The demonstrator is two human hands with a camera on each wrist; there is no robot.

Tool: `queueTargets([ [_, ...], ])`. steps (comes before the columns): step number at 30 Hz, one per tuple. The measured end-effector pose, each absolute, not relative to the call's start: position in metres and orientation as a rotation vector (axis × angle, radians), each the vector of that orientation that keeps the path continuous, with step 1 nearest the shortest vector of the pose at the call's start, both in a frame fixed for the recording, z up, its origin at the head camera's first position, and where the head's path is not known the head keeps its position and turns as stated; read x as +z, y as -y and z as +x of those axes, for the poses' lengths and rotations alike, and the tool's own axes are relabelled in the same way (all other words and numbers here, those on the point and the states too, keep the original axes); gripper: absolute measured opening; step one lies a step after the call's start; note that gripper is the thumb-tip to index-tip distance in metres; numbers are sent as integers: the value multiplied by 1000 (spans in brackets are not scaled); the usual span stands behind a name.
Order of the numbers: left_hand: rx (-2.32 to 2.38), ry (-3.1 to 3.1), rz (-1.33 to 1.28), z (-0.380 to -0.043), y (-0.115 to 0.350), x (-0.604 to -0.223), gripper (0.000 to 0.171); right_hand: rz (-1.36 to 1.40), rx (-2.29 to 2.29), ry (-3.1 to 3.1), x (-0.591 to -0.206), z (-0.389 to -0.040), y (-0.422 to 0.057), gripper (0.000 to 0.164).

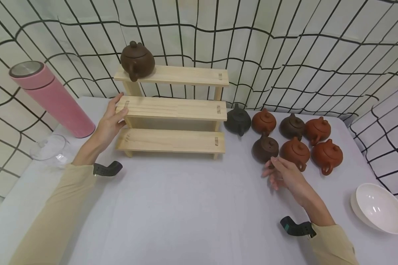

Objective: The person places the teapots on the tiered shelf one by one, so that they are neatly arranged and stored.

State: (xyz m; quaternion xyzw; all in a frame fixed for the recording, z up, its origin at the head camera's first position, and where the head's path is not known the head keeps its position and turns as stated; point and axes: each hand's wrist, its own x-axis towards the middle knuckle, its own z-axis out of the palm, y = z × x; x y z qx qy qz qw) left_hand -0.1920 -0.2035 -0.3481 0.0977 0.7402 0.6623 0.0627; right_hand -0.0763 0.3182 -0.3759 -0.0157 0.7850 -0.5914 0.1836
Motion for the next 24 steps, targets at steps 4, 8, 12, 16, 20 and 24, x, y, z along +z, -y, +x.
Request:
queueTargets([
  [4, 2001, -2240, 298, -192, 204, -348, 70, -33, -1748, -2191, -378, -75, -317, 35],
  [8, 2002, -2239, 302, -193, 203, -348, 70, -17, -1819, -2164, -381, -72, -313, 33],
  [12, 2005, -2237, 308, -193, 203, -349, 70, 5, -1845, -2180, -376, -69, -309, 33],
  [16, 2002, -2239, 304, -194, 203, -349, 70, -14, -1808, -2301, -360, -65, -303, 35],
  [20, 2004, -2245, 294, -195, 204, -350, 69, -103, -1865, -2340, -337, -67, -293, 33],
  [24, 2004, -2243, 299, -195, 204, -350, 69, -213, -1973, -2334, -313, -71, -279, 32],
])
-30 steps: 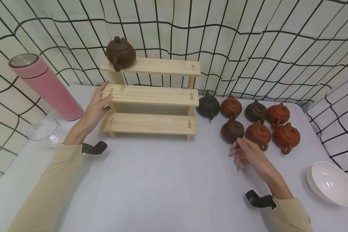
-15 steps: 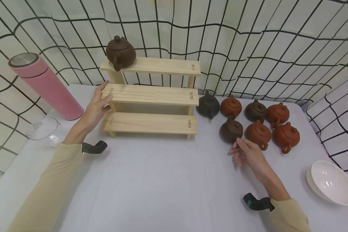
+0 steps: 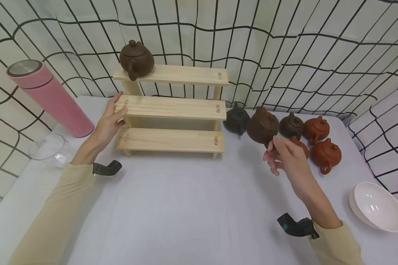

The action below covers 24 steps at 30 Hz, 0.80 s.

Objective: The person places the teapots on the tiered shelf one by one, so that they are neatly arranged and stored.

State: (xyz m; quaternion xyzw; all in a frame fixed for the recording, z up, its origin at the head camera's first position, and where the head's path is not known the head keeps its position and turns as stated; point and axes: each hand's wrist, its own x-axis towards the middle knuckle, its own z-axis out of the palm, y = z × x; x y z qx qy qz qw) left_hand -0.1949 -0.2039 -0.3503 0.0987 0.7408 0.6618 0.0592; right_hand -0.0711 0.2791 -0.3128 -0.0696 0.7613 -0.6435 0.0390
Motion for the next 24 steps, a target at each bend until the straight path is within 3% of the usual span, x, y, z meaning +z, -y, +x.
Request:
queueTargets([
  [10, 2014, -2238, 304, -193, 203, -349, 70, -375, -2061, -2259, -260, -113, -217, 37],
  [24, 2025, -2232, 295, -191, 205, -348, 71, -273, -1981, -2221, -218, -191, -132, 35],
])
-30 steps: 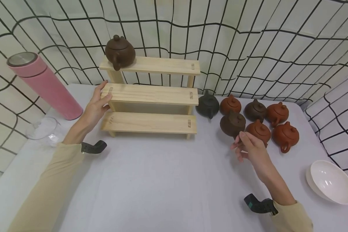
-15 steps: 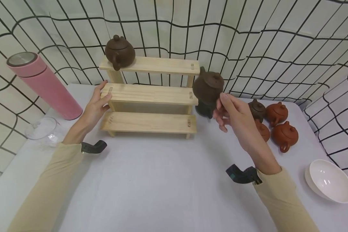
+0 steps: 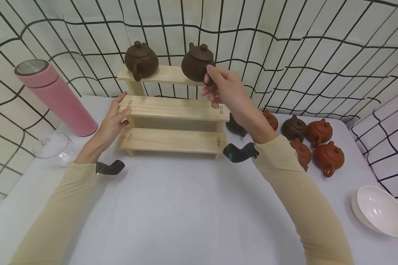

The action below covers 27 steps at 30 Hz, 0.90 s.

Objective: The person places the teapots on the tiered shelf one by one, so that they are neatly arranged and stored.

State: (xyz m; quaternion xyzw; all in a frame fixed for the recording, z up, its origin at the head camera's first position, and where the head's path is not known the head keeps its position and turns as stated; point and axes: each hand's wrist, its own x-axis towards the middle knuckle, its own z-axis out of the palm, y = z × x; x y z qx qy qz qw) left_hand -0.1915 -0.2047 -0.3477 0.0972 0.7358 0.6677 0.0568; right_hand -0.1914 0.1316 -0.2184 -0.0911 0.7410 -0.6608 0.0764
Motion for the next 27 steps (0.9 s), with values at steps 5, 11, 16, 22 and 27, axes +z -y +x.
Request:
queueTargets([
  [5, 2022, -2228, 288, -191, 204, -349, 70, -250, -1921, -2218, -217, -210, -112, 34],
  [11, 2019, -2240, 297, -191, 203, -348, 70, -243, -1915, -2198, -218, -223, -97, 32],
  [16, 2020, -2250, 299, -192, 203, -348, 70, -242, -1914, -2218, -220, -230, -88, 32],
  [22, 2019, -2253, 300, -192, 203, -348, 71, -218, -1896, -2258, -228, -235, -83, 33],
  [27, 2019, -2255, 296, -192, 203, -348, 70, -222, -1908, -2245, -234, -237, -79, 33],
])
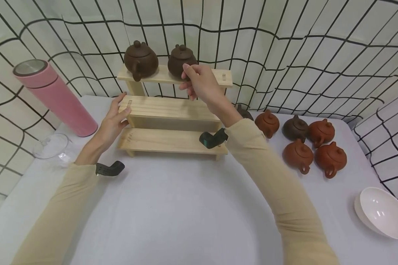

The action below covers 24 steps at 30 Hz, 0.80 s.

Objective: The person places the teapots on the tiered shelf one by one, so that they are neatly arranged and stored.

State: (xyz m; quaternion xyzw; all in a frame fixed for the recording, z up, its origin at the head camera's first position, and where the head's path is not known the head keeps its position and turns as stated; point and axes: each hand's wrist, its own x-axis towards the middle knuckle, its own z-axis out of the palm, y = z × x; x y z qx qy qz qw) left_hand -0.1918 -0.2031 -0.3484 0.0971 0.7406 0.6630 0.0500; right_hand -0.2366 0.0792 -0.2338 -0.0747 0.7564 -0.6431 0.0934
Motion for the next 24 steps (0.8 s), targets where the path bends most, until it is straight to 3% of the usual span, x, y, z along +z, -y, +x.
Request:
queueTargets([
  [24, 2035, -2237, 295, -193, 203, -349, 70, -303, -1975, -2178, -245, -236, -55, 34],
])
